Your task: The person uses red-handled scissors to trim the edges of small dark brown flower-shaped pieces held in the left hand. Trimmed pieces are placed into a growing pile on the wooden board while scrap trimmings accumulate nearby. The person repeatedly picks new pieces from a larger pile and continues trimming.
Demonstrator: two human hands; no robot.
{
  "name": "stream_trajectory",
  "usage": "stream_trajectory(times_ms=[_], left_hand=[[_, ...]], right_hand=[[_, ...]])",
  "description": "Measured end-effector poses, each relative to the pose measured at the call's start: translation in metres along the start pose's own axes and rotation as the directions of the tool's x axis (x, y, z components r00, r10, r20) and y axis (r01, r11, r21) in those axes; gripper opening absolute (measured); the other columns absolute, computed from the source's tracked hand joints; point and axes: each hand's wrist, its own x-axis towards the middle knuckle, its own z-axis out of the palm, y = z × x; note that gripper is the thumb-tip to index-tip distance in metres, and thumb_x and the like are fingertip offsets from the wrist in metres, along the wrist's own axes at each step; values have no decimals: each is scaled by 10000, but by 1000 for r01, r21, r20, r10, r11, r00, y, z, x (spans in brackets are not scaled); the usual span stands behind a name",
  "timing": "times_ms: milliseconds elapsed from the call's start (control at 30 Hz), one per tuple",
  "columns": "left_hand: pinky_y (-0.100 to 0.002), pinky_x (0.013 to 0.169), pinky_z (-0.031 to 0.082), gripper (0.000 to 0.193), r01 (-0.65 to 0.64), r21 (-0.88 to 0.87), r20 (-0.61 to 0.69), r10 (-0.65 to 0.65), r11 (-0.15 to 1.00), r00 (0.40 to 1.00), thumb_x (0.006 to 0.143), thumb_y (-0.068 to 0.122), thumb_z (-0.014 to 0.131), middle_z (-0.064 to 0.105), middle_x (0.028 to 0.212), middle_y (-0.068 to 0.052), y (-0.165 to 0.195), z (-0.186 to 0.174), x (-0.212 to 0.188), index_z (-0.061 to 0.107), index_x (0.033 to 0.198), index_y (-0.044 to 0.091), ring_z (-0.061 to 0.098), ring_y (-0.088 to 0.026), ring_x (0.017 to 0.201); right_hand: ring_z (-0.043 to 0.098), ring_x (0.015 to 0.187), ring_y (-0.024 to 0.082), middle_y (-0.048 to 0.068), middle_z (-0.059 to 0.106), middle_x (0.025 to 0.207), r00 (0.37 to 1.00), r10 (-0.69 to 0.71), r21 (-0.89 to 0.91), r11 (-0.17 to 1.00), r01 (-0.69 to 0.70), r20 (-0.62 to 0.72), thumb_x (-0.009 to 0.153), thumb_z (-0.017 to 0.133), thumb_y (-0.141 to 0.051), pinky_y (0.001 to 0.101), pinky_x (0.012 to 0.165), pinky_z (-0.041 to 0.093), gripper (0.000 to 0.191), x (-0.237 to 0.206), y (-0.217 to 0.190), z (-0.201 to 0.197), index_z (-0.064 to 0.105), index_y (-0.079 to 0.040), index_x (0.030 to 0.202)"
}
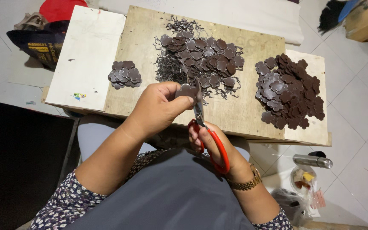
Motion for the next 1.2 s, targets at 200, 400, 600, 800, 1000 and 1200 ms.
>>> stream_trajectory(times_ms=[200,400,600,800,1000,1200], left_hand=[[-212,725,543,181,-12,9,-2,12,1000,1000,909,165,677,765,873,-6,1,0,-1,768,973,21,664,-34,797],[-214,748,537,199,-44,-106,34,47,993,998,930,158,664,751,902,-2,-2,0,-1,762,1034,21,647,-33,824],[-212,675,506,197,-5,-107,26,8,994,1000,913,157,648,743,871,6,-3,-2,-2,762,1025,42,611,-32,753],[-221,683,502,150,-21,-93,12,23,995,1000,928,154,682,727,846,-2,-5,-3,-2,737,933,15,604,-42,755],[-209,702,518,132,-26,-90,-1,26,996,1000,919,154,689,729,846,9,-7,-4,-2,738,928,32,622,-26,768],[-216,656,492,142,-21,-57,-26,20,998,999,924,157,698,718,816,4,-7,-4,-2,729,902,20,590,-34,729]], right_hand=[[380,712,89,-32,440,800,998,-50,18,999,49,28,1042,517,-585,242,643,356,517,2,4,1,510,-78,944],[351,697,80,-35,423,806,998,-56,7,998,56,16,1033,519,-588,231,608,320,520,2,8,-2,507,-77,939],[356,676,79,-33,422,781,999,-50,-35,998,51,18,1044,544,-552,234,592,329,493,1,13,-7,500,-79,914],[369,655,74,-30,448,778,999,-35,-43,998,35,-9,1014,563,-560,229,565,331,503,1,14,-9,538,-61,955],[352,629,72,-40,433,747,999,-39,-34,999,39,-12,1004,587,-572,233,552,325,524,2,15,-9,553,-50,967],[351,629,71,-43,429,744,999,-28,8,1000,28,-33,994,617,-536,237,559,325,491,2,16,-7,566,-48,1006]])
